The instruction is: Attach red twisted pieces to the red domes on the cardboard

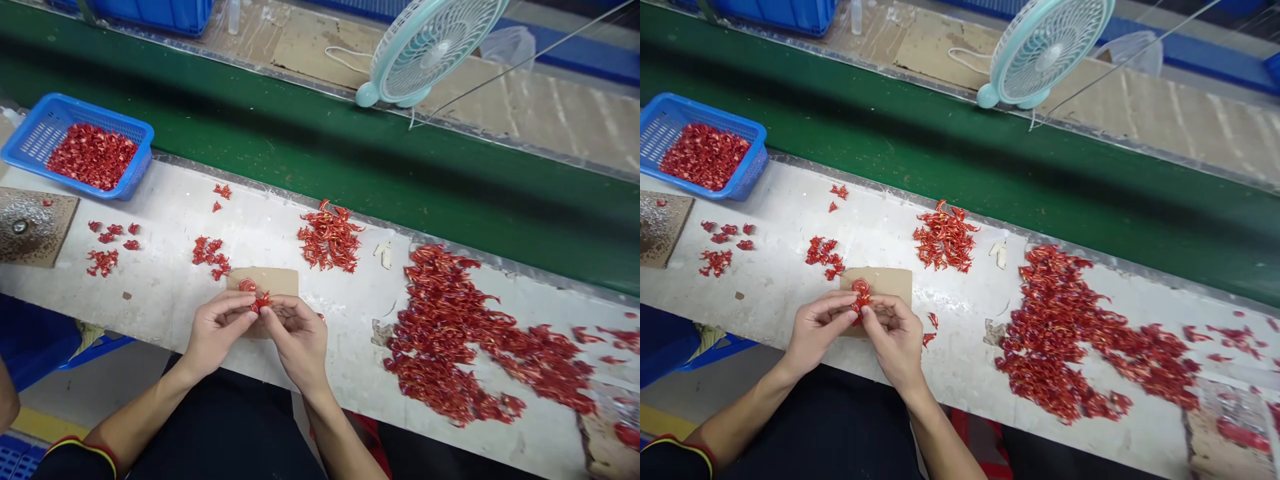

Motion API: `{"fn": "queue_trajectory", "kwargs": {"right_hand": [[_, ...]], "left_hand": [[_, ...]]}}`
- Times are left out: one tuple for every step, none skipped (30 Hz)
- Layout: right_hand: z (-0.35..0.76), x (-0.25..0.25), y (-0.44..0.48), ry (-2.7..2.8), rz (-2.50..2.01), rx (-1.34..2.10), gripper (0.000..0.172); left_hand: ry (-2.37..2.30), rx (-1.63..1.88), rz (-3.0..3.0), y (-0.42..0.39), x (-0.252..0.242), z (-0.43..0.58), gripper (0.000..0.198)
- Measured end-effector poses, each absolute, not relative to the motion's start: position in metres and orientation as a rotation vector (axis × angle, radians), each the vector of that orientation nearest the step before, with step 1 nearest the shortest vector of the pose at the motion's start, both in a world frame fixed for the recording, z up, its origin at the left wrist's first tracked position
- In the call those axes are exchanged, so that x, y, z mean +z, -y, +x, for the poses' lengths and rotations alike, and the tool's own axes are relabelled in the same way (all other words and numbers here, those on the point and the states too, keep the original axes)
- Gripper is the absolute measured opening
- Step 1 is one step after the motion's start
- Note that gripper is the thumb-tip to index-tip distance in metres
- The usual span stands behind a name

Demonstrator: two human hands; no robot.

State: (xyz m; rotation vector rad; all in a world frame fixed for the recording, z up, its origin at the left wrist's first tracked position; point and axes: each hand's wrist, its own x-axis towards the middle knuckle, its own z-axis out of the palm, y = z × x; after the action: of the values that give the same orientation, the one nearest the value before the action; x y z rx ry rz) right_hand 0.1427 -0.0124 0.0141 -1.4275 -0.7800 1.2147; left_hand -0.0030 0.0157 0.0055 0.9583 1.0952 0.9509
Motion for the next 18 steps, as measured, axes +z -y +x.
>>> {"fn": "queue_trajectory", "kwargs": {"right_hand": [[0.143,0.014,0.014,0.782,-1.434,1.190,0.018],[0.144,0.014,0.015,0.783,-1.435,1.168,0.018],[0.145,0.013,0.016,0.783,-1.431,1.151,0.018],[0.147,0.012,0.018,0.779,-1.425,1.137,0.019],[0.150,0.011,0.020,0.773,-1.421,1.126,0.021],[0.154,0.009,0.022,0.766,-1.421,1.116,0.023],[0.159,0.007,0.026,0.760,-1.430,1.100,0.025],[0.165,0.005,0.031,0.753,-1.447,1.074,0.026],[0.172,0.002,0.037,0.743,-1.478,1.035,0.027],[0.180,-0.002,0.044,0.730,-1.523,0.986,0.028],[0.190,-0.007,0.051,0.715,-1.579,0.925,0.028],[0.199,-0.012,0.059,0.697,-1.643,0.860,0.029],[0.209,-0.017,0.067,0.680,-1.710,0.786,0.030],[0.217,-0.023,0.075,0.664,-1.774,0.709,0.031],[0.225,-0.029,0.083,0.649,-1.832,0.636,0.032],[0.232,-0.035,0.091,0.637,-1.884,0.568,0.032],[0.238,-0.040,0.098,0.626,-1.932,0.513,0.033],[0.242,-0.044,0.106,0.614,-1.980,0.468,0.033]], "left_hand": [[-1.100,0.956,0.958,-0.013,0.006,0.000,0.019],[-1.098,0.954,0.961,-0.010,0.006,0.003,0.019],[-1.085,0.943,0.970,-0.008,0.006,0.005,0.020],[-1.061,0.923,0.987,-0.007,0.006,0.007,0.020],[-1.032,0.897,1.015,-0.007,0.006,0.007,0.020],[-1.010,0.873,1.059,-0.009,0.005,0.007,0.021],[-1.008,0.864,1.121,-0.012,0.005,0.004,0.023],[-1.037,0.875,1.204,-0.018,0.004,0.000,0.023],[-1.103,0.911,1.301,-0.025,0.003,-0.006,0.024],[-1.201,0.959,1.407,-0.034,0.002,-0.014,0.024],[-1.322,1.005,1.516,-0.044,0.000,-0.024,0.024],[-1.455,1.040,1.611,-0.054,-0.002,-0.034,0.025],[-1.579,1.027,1.696,-0.064,-0.005,-0.043,0.028],[-1.679,0.994,1.769,-0.073,-0.008,-0.052,0.030],[-1.748,0.928,1.829,-0.082,-0.011,-0.059,0.030],[-1.784,0.858,1.880,-0.088,-0.015,-0.064,0.028],[-1.787,0.792,1.922,-0.093,-0.018,-0.068,0.025],[-1.786,0.747,1.945,-0.096,-0.022,-0.070,0.023]]}}
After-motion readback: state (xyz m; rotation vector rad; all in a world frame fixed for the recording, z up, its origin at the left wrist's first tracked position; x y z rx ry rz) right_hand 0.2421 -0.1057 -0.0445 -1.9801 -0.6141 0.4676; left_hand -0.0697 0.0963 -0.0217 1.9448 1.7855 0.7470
